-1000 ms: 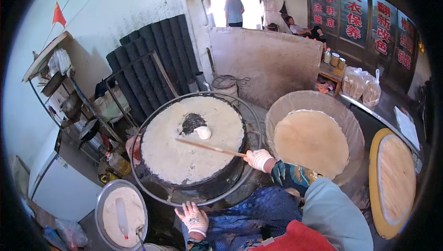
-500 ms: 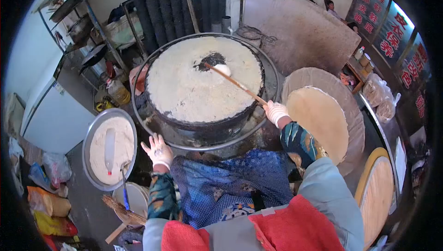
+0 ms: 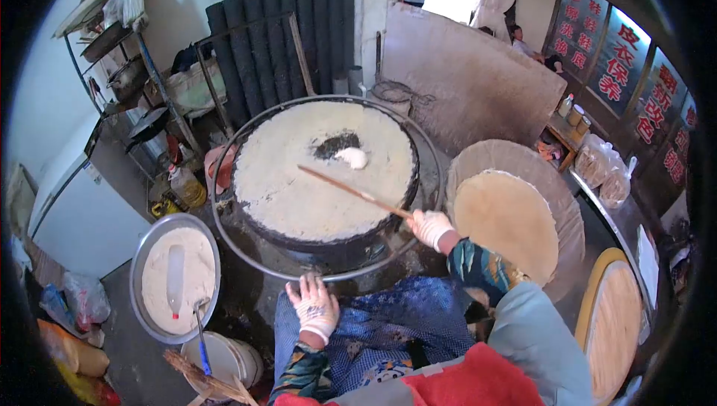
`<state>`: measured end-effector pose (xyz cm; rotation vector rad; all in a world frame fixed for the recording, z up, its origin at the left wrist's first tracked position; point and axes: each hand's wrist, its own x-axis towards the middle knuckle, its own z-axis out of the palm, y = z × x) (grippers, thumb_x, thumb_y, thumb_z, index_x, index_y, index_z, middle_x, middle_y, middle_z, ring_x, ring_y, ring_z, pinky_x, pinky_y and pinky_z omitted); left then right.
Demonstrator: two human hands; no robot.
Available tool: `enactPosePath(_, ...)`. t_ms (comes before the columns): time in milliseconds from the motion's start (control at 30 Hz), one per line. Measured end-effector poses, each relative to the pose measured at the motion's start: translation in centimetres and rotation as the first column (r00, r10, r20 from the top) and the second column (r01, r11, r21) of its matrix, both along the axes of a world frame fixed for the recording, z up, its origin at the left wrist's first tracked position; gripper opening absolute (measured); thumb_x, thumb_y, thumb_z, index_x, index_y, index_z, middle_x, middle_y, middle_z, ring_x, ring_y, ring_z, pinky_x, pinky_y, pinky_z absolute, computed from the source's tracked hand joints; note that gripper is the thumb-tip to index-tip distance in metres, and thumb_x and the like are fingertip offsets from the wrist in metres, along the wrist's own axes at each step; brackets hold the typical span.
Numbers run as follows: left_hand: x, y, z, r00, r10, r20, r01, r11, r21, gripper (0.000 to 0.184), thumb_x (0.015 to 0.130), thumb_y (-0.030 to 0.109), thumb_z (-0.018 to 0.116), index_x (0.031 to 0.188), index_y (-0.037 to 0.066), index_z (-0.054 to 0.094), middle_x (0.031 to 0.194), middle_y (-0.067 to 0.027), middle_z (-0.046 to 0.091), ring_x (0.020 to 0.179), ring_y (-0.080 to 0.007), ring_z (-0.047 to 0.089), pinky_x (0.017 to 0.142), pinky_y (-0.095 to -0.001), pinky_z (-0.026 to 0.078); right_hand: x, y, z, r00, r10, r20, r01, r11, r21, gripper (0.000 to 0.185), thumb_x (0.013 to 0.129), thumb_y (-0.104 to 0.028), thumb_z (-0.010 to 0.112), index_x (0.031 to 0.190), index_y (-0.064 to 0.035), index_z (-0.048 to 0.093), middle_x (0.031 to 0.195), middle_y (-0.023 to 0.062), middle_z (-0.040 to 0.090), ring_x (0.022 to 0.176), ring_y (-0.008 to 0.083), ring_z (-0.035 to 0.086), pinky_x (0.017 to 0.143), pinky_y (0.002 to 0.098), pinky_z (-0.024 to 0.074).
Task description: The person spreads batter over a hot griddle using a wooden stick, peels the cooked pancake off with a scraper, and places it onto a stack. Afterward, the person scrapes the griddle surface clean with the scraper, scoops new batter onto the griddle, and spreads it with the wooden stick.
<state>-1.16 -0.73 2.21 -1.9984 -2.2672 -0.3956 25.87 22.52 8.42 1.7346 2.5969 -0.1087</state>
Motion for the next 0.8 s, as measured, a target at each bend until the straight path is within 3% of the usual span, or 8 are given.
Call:
enactPosePath(133, -3.6, -0.4, -0.4, 0.999, 0.002, -0.047, 0.000, 0.999, 0.033, 0.058, 0.078, 0.026, 0.059, 0.126, -0.005, 0.050, 0.137, -0.0230, 0.046, 0.132, -0.0397, 0.037, 0.110, -0.0677, 0.009, 1.1, 2.8, -1.3, 0.978, -0.161, -0.133, 0.165, 0.986, 0.023, 0.037, 0.096, -0.037, 0.043, 0.095, -0.0040, 0.060, 0.078, 0.0202, 0.068, 0.077, 0.0404, 0.066, 0.075, 0.0515, 0.0503)
enactPosePath(167, -4.4, -0.5, -0.8, 0.998, 0.018, -0.065, -0.015, 0.999, 0.050, 0.056, 0.079, 0.027, 0.057, 0.125, -0.005, 0.052, 0.136, -0.0219, 0.047, 0.132, -0.0387, 0.038, 0.110, -0.0677, 0.009, 1.0, 3.0, -1.3, 0.983, -0.165, -0.086, 0.163, 0.986, -0.026, 0.039, 0.097, -0.037, 0.043, 0.095, -0.0030, 0.062, 0.090, 0.0223, 0.068, 0.087, 0.0386, 0.066, 0.075, 0.0495, 0.0505)
enactPosePath(300, -7.1, 0.1, -0.6, 0.987, 0.130, -0.099, -0.133, 0.991, -0.024, 0.055, 0.081, 0.030, 0.054, 0.126, -0.001, 0.055, 0.138, -0.0164, 0.049, 0.134, -0.0340, 0.038, 0.112, -0.0656, 0.006, 0.3, 1.6, -0.2, 1.000, -0.010, -0.029, 0.009, 0.999, -0.043, 0.038, 0.096, -0.039, 0.046, 0.095, -0.0041, 0.062, 0.087, 0.0219, 0.068, 0.084, 0.0371, 0.067, 0.072, 0.0489, 0.0516)
enactPosePath(400, -8.6, 1.0, 0.2, 0.964, 0.233, -0.128, -0.248, 0.962, -0.116, 0.053, 0.084, 0.030, 0.053, 0.129, 0.003, 0.055, 0.141, -0.0106, 0.048, 0.136, -0.0271, 0.036, 0.114, -0.0635, 0.005, 2.0, 3.1, -1.9, 0.973, -0.218, -0.078, 0.215, 0.976, -0.047, 0.037, 0.095, -0.039, 0.047, 0.095, -0.0053, 0.063, 0.087, 0.0198, 0.069, 0.083, 0.0347, 0.068, 0.072, 0.0483, 0.0523)
enactPosePath(500, -10.8, 1.2, 0.1, 0.955, 0.268, -0.128, -0.279, 0.957, -0.079, 0.051, 0.082, 0.028, 0.056, 0.127, 0.005, 0.056, 0.141, -0.0102, 0.048, 0.134, -0.0276, 0.038, 0.113, -0.0634, 0.009, 1.2, 2.9, -1.3, 0.991, -0.076, -0.106, 0.090, 0.987, 0.133, 0.033, 0.095, -0.036, 0.047, 0.090, -0.0060, 0.061, 0.089, 0.0194, 0.069, 0.080, 0.0361, 0.067, 0.070, 0.0487, 0.0521)
enactPosePath(600, -13.1, 2.1, -0.7, 0.933, 0.327, -0.148, -0.346, 0.929, -0.129, 0.054, 0.080, 0.025, 0.060, 0.131, 0.008, 0.052, 0.143, -0.0077, 0.046, 0.134, -0.0280, 0.039, 0.112, -0.0624, 0.013, 0.8, 1.8, -0.7, 0.998, -0.037, -0.045, 0.036, 0.999, -0.021, 0.036, 0.096, -0.037, 0.046, 0.096, -0.0038, 0.062, 0.091, 0.0207, 0.068, 0.085, 0.0378, 0.067, 0.073, 0.0493, 0.0515)
enactPosePath(667, -15.1, 2.5, -1.4, 0.935, 0.328, -0.134, -0.341, 0.936, -0.090, 0.053, 0.080, 0.027, 0.058, 0.129, 0.008, 0.054, 0.143, -0.0076, 0.046, 0.135, -0.0270, 0.037, 0.112, -0.0638, 0.012, 1.9, 1.9, -1.8, 0.981, -0.187, -0.050, 0.183, 0.981, -0.064, 0.038, 0.096, -0.038, 0.046, 0.099, -0.0043, 0.062, 0.092, 0.0205, 0.068, 0.088, 0.0379, 0.066, 0.075, 0.0497, 0.0513)
enactPosePath(800, -14.3, 3.3, 2.5, 0.913, 0.323, -0.249, -0.359, 0.926, -0.115, 0.049, 0.080, 0.027, 0.059, 0.124, 0.006, 0.056, 0.141, -0.0100, 0.046, 0.136, -0.0301, 0.034, 0.112, -0.0611, 0.016, 1.5, 2.8, -1.7, 0.985, -0.133, -0.107, 0.137, 0.990, 0.030, 0.036, 0.095, -0.037, 0.047, 0.097, -0.0052, 0.062, 0.087, 0.0188, 0.069, 0.081, 0.0367, 0.067, 0.072, 0.0480, 0.0525)
